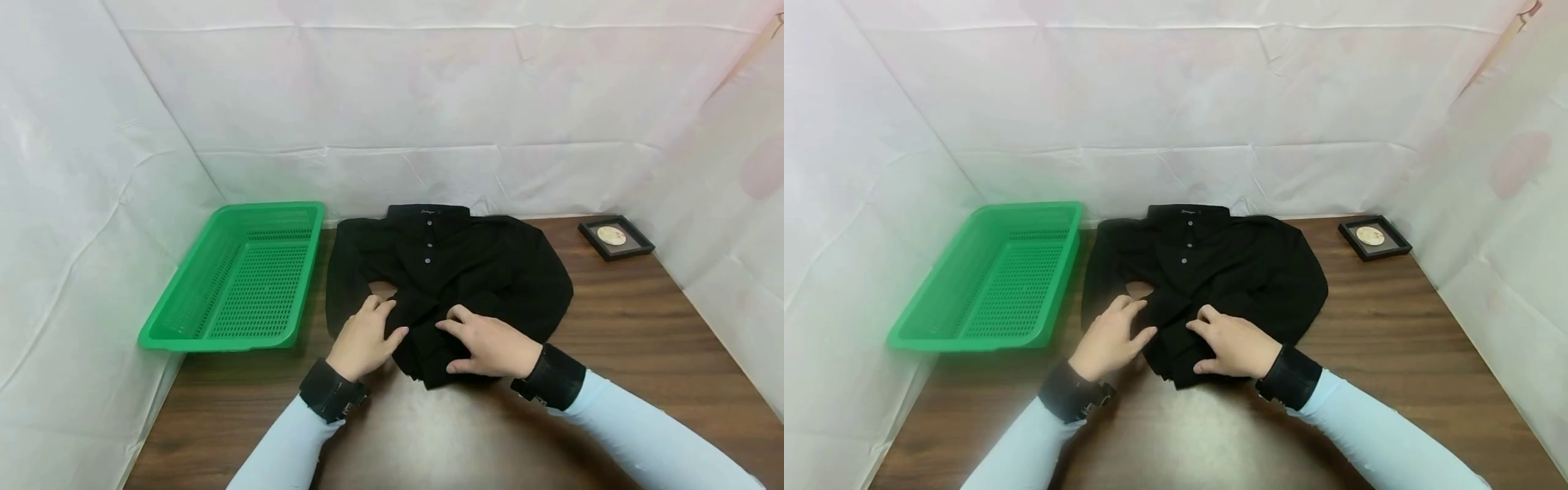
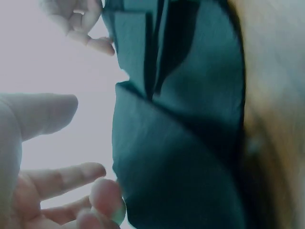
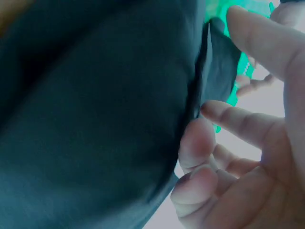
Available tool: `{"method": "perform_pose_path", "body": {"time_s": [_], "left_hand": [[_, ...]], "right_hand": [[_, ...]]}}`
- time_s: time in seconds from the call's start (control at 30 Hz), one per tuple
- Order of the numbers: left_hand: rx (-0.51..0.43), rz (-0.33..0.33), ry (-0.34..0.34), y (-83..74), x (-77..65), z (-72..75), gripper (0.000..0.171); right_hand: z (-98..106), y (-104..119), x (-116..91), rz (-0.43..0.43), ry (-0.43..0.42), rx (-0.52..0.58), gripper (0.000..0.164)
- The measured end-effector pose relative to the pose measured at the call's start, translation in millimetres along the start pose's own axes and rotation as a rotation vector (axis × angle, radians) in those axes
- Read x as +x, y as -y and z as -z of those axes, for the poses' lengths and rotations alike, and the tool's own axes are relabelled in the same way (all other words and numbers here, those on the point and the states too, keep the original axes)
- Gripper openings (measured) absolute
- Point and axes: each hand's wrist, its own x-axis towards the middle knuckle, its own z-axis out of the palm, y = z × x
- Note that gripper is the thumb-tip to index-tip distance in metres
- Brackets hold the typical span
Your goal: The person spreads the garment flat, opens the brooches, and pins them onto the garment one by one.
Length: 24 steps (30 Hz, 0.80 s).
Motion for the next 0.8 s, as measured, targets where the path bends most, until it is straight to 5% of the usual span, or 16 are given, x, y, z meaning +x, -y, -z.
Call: {"method": "perform_pose_path", "body": {"time_s": [0.4, 0.67, 0.8], "left_hand": [[-0.062, 0.055, 0.048, -12.6, 10.2, -39.3, 0.069], [-0.102, 0.037, -0.032, -4.5, 11.4, -37.0, 0.020], [-0.141, 0.012, -0.102, -1.9, 9.1, -27.2, 0.010]], "right_hand": [[-29, 12, -1, -0.015, 0.069, -0.095, 0.089], [-31, 6, 0, -0.012, -0.061, -0.086, 0.062], [-26, 2, -4, -0.013, -0.118, -0.031, 0.045]]}}
